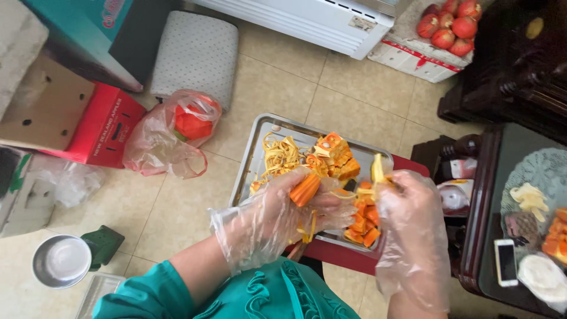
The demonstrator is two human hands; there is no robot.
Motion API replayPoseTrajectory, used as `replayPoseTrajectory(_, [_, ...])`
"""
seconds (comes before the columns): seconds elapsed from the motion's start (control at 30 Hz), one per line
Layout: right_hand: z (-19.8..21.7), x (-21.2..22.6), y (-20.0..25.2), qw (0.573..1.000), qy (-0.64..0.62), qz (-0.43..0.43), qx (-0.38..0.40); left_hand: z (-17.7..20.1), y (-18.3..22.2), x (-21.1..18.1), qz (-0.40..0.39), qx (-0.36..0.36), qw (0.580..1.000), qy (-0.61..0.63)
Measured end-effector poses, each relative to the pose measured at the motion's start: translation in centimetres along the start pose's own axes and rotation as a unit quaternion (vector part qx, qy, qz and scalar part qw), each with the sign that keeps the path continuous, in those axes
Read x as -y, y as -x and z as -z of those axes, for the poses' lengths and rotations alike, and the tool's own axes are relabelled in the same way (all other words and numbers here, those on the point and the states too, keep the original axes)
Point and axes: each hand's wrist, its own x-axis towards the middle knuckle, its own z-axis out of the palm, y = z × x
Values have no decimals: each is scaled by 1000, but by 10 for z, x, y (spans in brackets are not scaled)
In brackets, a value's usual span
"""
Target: Separating jackfruit segments from the core by hand on a tray
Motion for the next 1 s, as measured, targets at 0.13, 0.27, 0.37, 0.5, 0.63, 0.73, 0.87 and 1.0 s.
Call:
replayPoseTrajectory(0.13, [-25,-49,-20,994,5,-77,82,9,-6,-10,23,44,999,23])
replayPoseTrajectory(0.27, [-76,-55,-14,983,2,-109,145,28,-22,-13,15,9,1000,6])
replayPoseTrajectory(0.37, [-101,-68,5,973,2,-133,187,31,-25,-13,-1,1,1000,16])
replayPoseTrajectory(0.5, [-104,-78,7,961,3,-160,225,55,-43,-10,-1,23,999,33])
replayPoseTrajectory(0.63, [-86,-50,4,939,177,-207,210,56,-39,-12,-6,7,999,40])
replayPoseTrajectory(0.73, [-67,-24,3,967,119,-159,159,59,-43,-11,-5,-5,1000,30])
replayPoseTrajectory(0.87, [-43,14,-8,979,79,-58,179,67,-51,-4,-6,-18,1000,-16])
replayPoseTrajectory(1.0, [-81,-31,-10,972,153,11,176,69,-51,6,-10,-9,1000,-27])
